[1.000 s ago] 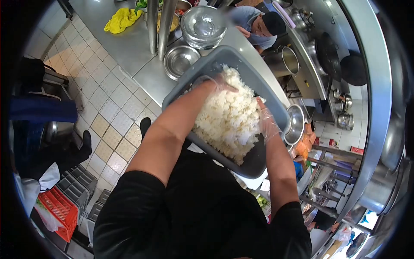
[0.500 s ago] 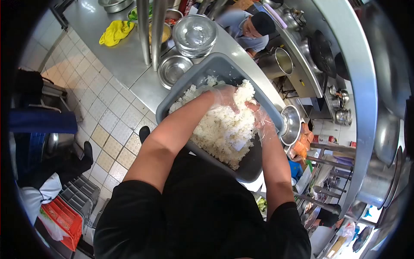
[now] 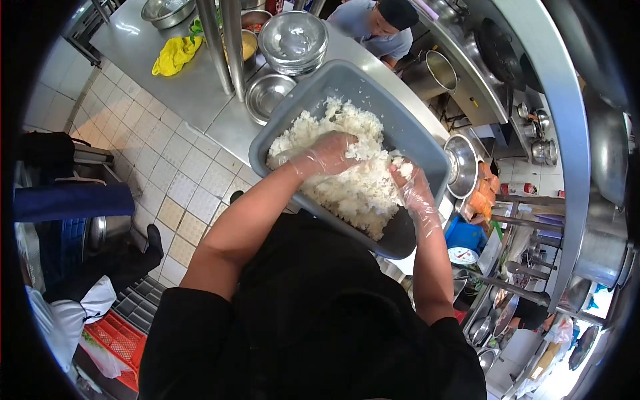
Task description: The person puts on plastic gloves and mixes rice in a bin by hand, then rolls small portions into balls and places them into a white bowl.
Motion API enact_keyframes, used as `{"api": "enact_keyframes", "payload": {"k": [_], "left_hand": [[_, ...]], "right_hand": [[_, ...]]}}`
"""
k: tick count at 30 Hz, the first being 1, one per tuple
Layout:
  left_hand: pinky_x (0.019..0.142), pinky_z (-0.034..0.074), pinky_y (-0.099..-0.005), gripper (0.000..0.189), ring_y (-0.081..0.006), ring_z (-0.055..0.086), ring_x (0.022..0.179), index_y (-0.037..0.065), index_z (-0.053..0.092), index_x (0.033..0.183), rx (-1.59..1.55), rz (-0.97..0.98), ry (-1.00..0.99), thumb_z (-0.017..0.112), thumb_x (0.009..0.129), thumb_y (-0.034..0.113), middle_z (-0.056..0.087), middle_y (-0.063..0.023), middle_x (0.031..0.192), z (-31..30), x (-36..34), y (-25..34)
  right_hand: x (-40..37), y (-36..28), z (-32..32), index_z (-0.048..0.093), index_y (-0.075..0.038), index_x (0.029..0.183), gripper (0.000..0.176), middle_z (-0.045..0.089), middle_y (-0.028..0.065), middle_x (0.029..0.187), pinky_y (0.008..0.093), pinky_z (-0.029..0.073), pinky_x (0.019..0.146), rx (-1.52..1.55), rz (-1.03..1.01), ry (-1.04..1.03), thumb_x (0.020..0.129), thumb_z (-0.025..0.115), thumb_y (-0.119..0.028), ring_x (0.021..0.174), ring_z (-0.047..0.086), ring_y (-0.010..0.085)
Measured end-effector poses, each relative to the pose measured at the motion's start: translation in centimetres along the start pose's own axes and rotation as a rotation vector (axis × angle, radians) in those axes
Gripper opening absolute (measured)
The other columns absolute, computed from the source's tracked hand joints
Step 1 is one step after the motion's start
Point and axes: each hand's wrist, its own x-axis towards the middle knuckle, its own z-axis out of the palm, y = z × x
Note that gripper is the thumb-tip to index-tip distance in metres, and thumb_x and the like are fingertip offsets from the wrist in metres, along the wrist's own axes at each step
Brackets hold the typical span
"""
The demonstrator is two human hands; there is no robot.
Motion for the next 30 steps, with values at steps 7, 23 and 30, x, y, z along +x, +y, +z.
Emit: {"api": "enact_keyframes", "payload": {"k": [7, 23, 30], "left_hand": [[0.093, 0.051, -0.0443, 0.046, -0.0416, 0.064, 0.104, 0.007, 0.058, 0.13, 0.09, -0.082, 0.294, 0.066, 0.087, 0.019, 0.067, -0.0223, 0.116, 0.2, -2.5, -1.7], [0.103, 0.044, -0.0423, 0.067, -0.039, 0.054, 0.126, 0.011, 0.046, 0.14, -0.089, 0.131, 0.363, 0.056, 0.077, -0.009, 0.054, -0.0254, 0.135, -2.0, -2.1, -2.6], [0.085, 0.05, -0.0449, 0.047, -0.0437, 0.065, 0.093, 0.005, 0.052, 0.137, -0.009, -0.033, 0.352, 0.059, 0.099, 0.031, 0.068, -0.0271, 0.097, -3.7, -3.1, -1.7]], "right_hand": [[-0.2, -0.4, 1.0, 0.067, 0.0, 0.112, 0.054, 0.069, 0.0272, 0.104, 0.0466, 0.048, 0.083, -0.224, 0.199, 0.019, 0.103, 0.045, -0.048, 0.102, 0.064, 0.0451], [1.6, 3.4, 2.2, 0.053, -0.001, 0.12, 0.045, 0.055, 0.0173, 0.108, 0.0344, 0.046, 0.09, -0.151, -0.488, 0.209, 0.077, 0.059, 0.01, 0.1, 0.057, 0.0318], [2.3, 5.6, 1.7, 0.054, -0.011, 0.123, 0.039, 0.053, 0.0058, 0.114, 0.0331, 0.047, 0.09, 0.189, -0.306, 0.083, 0.088, 0.059, 0.005, 0.101, 0.056, 0.0177]]}}
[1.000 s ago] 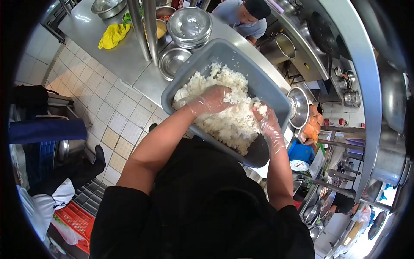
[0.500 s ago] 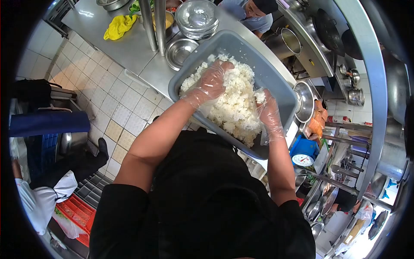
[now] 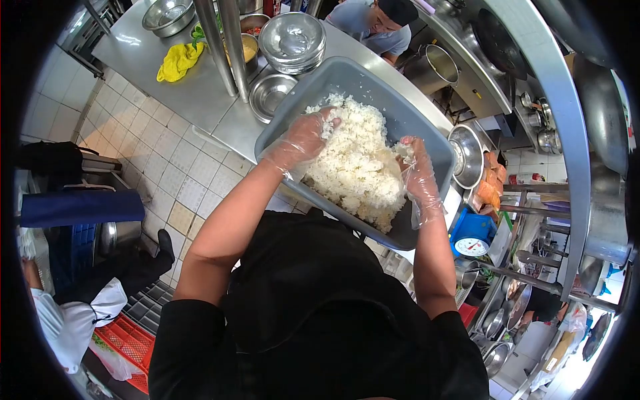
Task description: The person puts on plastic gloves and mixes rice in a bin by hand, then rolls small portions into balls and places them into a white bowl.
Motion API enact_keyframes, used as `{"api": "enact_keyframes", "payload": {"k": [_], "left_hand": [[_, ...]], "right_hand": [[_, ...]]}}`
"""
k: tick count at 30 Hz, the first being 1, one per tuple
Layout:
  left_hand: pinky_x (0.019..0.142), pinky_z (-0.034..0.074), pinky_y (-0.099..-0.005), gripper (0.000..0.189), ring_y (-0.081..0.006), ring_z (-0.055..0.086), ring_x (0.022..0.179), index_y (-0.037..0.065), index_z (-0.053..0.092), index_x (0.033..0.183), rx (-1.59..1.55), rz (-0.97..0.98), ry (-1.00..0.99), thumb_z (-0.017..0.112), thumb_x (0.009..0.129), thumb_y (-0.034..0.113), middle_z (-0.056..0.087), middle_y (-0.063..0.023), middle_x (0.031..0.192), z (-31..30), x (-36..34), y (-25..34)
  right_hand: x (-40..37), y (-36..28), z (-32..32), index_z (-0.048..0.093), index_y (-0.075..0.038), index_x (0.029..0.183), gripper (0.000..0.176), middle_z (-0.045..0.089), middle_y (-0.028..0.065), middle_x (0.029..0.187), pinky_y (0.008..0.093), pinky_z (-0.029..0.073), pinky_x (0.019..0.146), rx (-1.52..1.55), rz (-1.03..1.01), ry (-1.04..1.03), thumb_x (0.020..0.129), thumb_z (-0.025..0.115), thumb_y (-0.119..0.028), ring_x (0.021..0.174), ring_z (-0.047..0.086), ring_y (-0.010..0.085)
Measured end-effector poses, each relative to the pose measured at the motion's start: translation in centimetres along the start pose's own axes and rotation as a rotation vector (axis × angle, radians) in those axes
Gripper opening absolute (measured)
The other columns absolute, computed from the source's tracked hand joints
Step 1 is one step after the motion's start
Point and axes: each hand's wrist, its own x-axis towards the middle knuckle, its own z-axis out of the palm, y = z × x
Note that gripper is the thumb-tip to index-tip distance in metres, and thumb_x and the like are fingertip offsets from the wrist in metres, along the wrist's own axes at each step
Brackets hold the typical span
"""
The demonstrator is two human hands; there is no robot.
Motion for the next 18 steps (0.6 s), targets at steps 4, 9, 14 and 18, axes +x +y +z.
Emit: {"api": "enact_keyframes", "payload": {"k": [4, 9, 14, 18], "left_hand": [[0.082, 0.05, -0.0447, 0.05, -0.043, 0.065, 0.088, 0.002, 0.063, 0.123, 0.058, -0.076, -0.005, 0.056, 0.1, 0.045, 0.068, -0.0266, 0.093, -1.1, -0.2, 1.5], [0.096, 0.049, -0.041, 0.061, -0.0357, 0.064, 0.11, 0.002, 0.057, 0.133, 0.08, 0.02, 0.062, 0.062, 0.095, 0.049, 0.066, -0.0256, 0.118, -0.1, -0.7, 0.5], [0.106, 0.043, -0.0435, 0.076, -0.0404, 0.055, 0.125, 0.003, 0.043, 0.145, 0.071, -0.092, -0.03, 0.067, 0.091, 0.05, 0.056, -0.0245, 0.136, -1.1, -1.5, 0.8], [0.104, 0.044, -0.0444, 0.08, -0.0393, 0.057, 0.122, 0.005, 0.043, 0.144, 0.137, 0.028, 0.103, 0.068, 0.087, 0.055, 0.059, -0.0236, 0.131, -0.8, -1.9, 0.6]], "right_hand": [[0.4, -1.9, -0.4, 0.055, -0.013, 0.123, 0.034, 0.057, 0.0025, 0.11, 0.0323, 0.052, 0.082, 0.185, 0.252, -0.076, 0.093, 0.059, 0.001, 0.096, 0.058, 0.0137], [1.3, -3.8, -0.4, 0.061, -0.008, 0.116, 0.024, 0.069, 0.0046, 0.094, 0.0282, 0.056, 0.07, 0.191, 0.307, -0.027, 0.094, 0.068, -0.016, 0.083, 0.067, 0.0145], [0.8, -7.0, -0.4, 0.063, -0.007, 0.118, 0.041, 0.066, 0.0088, 0.117, 0.0316, 0.056, 0.081, 0.396, 0.44, 0.024, 0.092, 0.073, -0.036, 0.106, 0.061, 0.0156], [0.6, -7.1, -1.3, 0.055, -0.011, 0.134, 0.073, 0.052, 0.0084, 0.14, 0.04, 0.052, 0.093, 0.391, 0.332, -0.119, 0.088, 0.061, -0.067, 0.128, 0.05, 0.0244]]}}
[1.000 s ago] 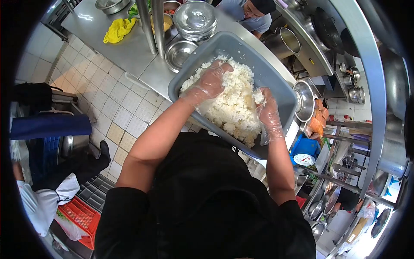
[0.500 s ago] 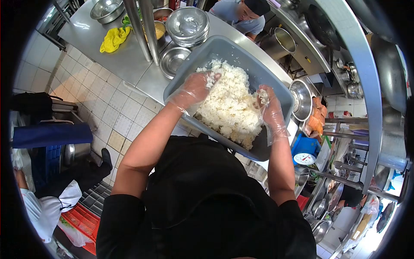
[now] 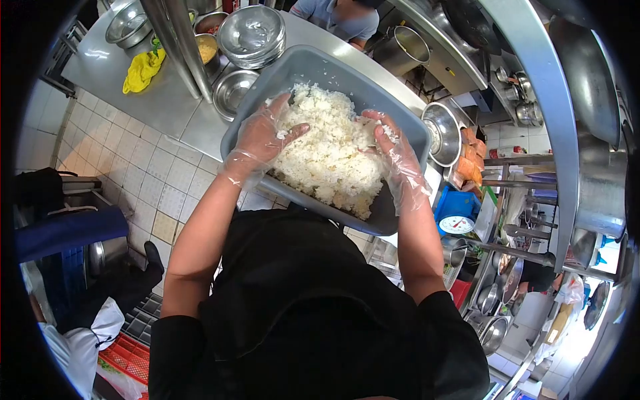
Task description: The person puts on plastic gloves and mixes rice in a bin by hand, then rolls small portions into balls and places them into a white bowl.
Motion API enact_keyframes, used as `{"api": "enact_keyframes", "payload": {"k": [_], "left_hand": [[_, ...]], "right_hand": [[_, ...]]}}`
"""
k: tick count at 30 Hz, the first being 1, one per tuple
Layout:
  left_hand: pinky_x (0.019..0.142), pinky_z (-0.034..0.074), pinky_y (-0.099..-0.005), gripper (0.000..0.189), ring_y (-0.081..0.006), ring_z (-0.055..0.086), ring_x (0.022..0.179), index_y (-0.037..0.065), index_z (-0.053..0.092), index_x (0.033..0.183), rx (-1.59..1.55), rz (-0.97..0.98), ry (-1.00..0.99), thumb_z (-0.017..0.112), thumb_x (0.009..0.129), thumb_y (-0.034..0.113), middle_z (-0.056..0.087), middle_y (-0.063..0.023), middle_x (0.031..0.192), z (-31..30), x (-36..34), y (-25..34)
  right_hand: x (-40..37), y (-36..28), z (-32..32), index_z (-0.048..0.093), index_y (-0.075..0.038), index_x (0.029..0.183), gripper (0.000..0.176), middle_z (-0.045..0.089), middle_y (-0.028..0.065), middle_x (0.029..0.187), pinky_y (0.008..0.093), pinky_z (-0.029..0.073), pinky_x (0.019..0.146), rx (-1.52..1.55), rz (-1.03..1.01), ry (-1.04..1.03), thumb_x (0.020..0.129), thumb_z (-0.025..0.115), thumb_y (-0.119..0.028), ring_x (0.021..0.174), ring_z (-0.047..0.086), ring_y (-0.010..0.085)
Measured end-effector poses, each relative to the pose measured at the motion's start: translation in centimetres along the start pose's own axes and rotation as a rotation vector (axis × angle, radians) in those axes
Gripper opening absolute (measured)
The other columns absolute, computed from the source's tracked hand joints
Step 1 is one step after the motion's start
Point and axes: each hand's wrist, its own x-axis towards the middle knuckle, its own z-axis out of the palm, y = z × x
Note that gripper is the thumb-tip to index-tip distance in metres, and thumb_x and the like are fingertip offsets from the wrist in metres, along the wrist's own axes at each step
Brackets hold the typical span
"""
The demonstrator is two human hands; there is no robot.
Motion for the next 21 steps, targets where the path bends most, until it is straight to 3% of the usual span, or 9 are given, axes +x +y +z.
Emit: {"api": "enact_keyframes", "payload": {"k": [1, 3, 4, 7, 10, 13, 16, 17, 21], "left_hand": [[0.107, 0.042, -0.0433, 0.075, -0.0382, 0.056, 0.124, 0.005, 0.045, 0.143, -0.022, 0.011, 0.027, 0.073, 0.088, 0.046, 0.059, -0.0231, 0.133, -0.2, 0.0, 0.3], [0.105, 0.044, -0.042, 0.07, -0.0365, 0.058, 0.121, 0.005, 0.048, 0.14, -0.069, 0.023, 0.057, 0.075, 0.087, 0.043, 0.061, -0.0214, 0.13, -0.4, -0.1, 1.3], [0.104, 0.045, -0.0407, 0.066, -0.0348, 0.061, 0.118, 0.006, 0.052, 0.137, -0.114, 0.032, 0.089, 0.077, 0.086, 0.04, 0.063, -0.0197, 0.127, -0.5, -0.2, 2.0], [0.096, 0.051, -0.0367, 0.053, -0.0281, 0.065, 0.11, 0.006, 0.061, 0.128, -0.383, 0.075, 0.043, 0.079, 0.086, 0.032, 0.067, -0.0161, 0.122, -0.3, -0.2, 4.5], [0.085, 0.055, -0.0324, 0.037, -0.0206, 0.068, 0.1, 0.006, 0.066, 0.12, -0.658, 0.156, -0.062, 0.076, 0.086, 0.017, 0.069, -0.0125, 0.117, 1.6, -0.5, 6.9], [0.079, 0.056, -0.0315, 0.035, -0.0166, 0.068, 0.091, 0.007, 0.066, 0.119, -0.725, 0.306, -0.159, 0.071, 0.085, 0.003, 0.069, -0.0094, 0.11, 1.5, 0.3, 10.1], [0.075, 0.055, -0.0323, 0.036, -0.0177, 0.068, 0.084, 0.007, 0.066, 0.115, -0.743, 0.237, -0.175, 0.065, 0.08, -0.002, 0.069, -0.0073, 0.097, 4.0, 0.1, 10.3], [0.072, 0.054, -0.033, 0.035, -0.02, 0.067, 0.076, 0.008, 0.066, 0.112, -0.551, 0.331, -0.123, 0.065, 0.079, -0.002, 0.067, -0.0071, 0.088, 4.0, 0.2, 10.6], [0.068, 0.052, -0.0337, 0.031, -0.0199, 0.064, 0.072, 0.008, 0.066, 0.108, -0.46, 0.368, -0.096, 0.07, 0.078, 0.001, 0.066, -0.0072, 0.085, 4.5, 0.5, 9.6]], "right_hand": [[0.2, 0.3, -0.2, 0.055, -0.011, 0.134, 0.073, 0.052, 0.0084, 0.14, 0.04, 0.052, 0.093, 0.0, 0.0, 0.005, 0.088, 0.061, -0.067, 0.128, 0.05, 0.0244], [0.8, 1.4, -0.4, 0.044, -0.01, 0.146, 0.101, 0.037, 0.0111, 0.153, 0.0458, 0.044, 0.104, 0.253, 0.063, -0.101, 0.078, 0.053, -0.085, 0.14, 0.034, 0.0289], [0.9, 1.5, -0.2, 0.044, -0.01, 0.146, 0.101, 0.037, 0.0111, 0.153, 0.0458, 0.044, 0.104, 0.254, 0.061, -0.099, 0.078, 0.053, -0.085, 0.14, 0.034, 0.0289], [0.3, 0.9, 1.3, 0.024, -0.009, 0.157, 0.132, 0.013, 0.0146, 0.165, 0.0579, 0.016, 0.118, 0.662, 0.169, -0.165, 0.063, 0.025, -0.102, 0.147, 0.022, 0.035], [0.5, 1.8, 1.8, 0.025, -0.006, 0.156, 0.133, 0.023, 0.0146, 0.162, 0.0544, 0.02, 0.118, 0.85, 0.152, -0.338, 0.063, 0.025, -0.102, 0.144, 0.029, 0.0347], [-0.1, 0.9, 3.2, 0.026, -0.006, 0.155, 0.132, 0.037, 0.0145, 0.154, 0.0482, 0.026, 0.118, 0.752, 0.096, -0.343, 0.063, 0.03, -0.101, 0.14, 0.037, 0.0324], [-0.2, 1.3, 3.6, 0.029, -0.005, 0.154, 0.127, 0.048, 0.0128, 0.144, 0.0422, 0.03, 0.116, 0.719, 0.069, -0.336, 0.067, 0.034, -0.098, 0.135, 0.043, 0.0297], [-0.3, 1.8, 3.6, 0.033, -0.005, 0.153, 0.12, 0.048, 0.0135, 0.144, 0.0426, 0.031, 0.115, 0.779, 0.079, -0.339, 0.072, 0.037, -0.094, 0.134, 0.043, 0.027], [-0.7, 2.6, 2.9, 0.035, -0.006, 0.152, 0.113, 0.048, 0.0151, 0.143, 0.0437, 0.03, 0.117, 0.614, 0.066, -0.364, 0.077, 0.036, -0.09, 0.135, 0.042, 0.0262]]}}
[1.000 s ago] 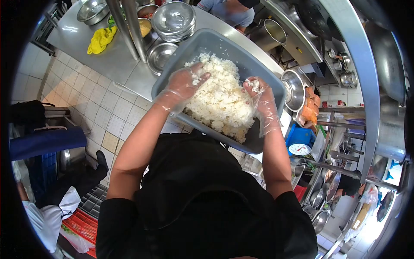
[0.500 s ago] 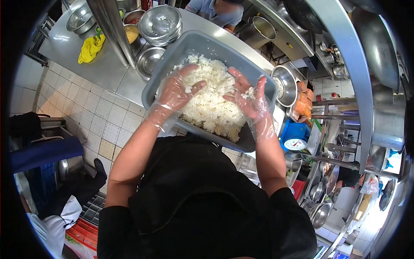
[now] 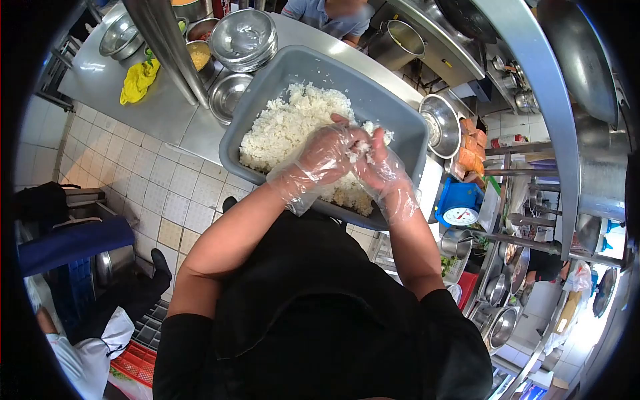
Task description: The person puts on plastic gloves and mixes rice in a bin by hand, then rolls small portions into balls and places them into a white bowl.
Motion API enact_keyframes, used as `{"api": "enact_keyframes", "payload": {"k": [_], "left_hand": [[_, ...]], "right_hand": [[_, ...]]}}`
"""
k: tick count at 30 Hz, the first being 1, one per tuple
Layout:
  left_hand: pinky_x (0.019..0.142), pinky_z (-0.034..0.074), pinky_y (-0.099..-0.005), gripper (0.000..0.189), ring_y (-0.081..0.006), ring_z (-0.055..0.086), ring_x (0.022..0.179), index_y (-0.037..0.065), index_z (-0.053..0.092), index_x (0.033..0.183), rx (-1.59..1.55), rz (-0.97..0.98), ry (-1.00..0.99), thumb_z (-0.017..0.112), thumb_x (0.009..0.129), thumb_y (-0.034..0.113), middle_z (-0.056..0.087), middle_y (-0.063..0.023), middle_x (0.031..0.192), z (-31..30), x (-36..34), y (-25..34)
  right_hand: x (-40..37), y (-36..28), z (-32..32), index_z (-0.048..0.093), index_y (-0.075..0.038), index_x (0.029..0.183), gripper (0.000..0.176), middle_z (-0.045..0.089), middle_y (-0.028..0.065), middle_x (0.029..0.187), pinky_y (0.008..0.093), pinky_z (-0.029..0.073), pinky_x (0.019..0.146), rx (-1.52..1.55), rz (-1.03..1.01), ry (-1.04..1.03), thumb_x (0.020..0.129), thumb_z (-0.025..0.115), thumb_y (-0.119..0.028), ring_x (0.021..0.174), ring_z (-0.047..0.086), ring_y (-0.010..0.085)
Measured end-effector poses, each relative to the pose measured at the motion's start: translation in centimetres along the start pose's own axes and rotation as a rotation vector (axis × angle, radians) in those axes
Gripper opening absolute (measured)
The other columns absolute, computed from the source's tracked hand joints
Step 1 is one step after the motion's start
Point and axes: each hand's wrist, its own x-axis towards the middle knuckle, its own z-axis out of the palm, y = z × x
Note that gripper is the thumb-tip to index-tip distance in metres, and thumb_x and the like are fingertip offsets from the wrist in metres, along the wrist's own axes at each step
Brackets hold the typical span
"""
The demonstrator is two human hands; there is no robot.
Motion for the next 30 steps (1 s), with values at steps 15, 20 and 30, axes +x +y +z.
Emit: {"api": "enact_keyframes", "payload": {"k": [15, 20, 30], "left_hand": [[0.074, 0.054, -0.0393, 0.036, -0.0304, 0.068, 0.081, 0.008, 0.065, 0.095, 0.211, -0.034, 0.059, 0.084, 0.076, 0.031, 0.07, -0.0106, 0.09, -0.7, -1.8, 2.0], [0.071, 0.054, -0.0386, 0.007, -0.0308, 0.069, 0.079, 0.007, 0.068, 0.089, 0.166, -0.112, 0.091, 0.067, 0.085, 0.013, 0.071, -0.0127, 0.085, -1.1, -1.9, 0.6], [0.062, 0.048, -0.0367, 0.012, -0.0264, 0.063, 0.063, 0.004, 0.069, 0.087, 0.141, -0.288, 0.076, 0.07, 0.085, 0.017, 0.066, -0.0151, 0.071, -3.2, -1.3, -2.0]], "right_hand": [[1.5, 2.1, -2.3, 0.063, -0.001, 0.114, 0.031, 0.071, 0.0056, 0.099, 0.0273, 0.053, 0.079, -0.633, -0.109, 0.44, 0.085, 0.073, -0.009, 0.093, 0.067, 0.0141], [2.4, 2.0, -1.6, 0.065, -0.001, 0.112, 0.028, 0.072, 0.0073, 0.098, 0.0326, 0.053, 0.082, -1.014, -0.132, 0.551, 0.089, 0.071, -0.015, 0.095, 0.068, 0.0182], [1.0, 0.3, 0.3, 0.066, -0.001, 0.12, 0.044, 0.068, 0.0122, 0.115, 0.0329, 0.047, 0.094, -0.789, 0.109, 0.33, 0.093, 0.068, -0.036, 0.104, 0.064, 0.0213]]}}
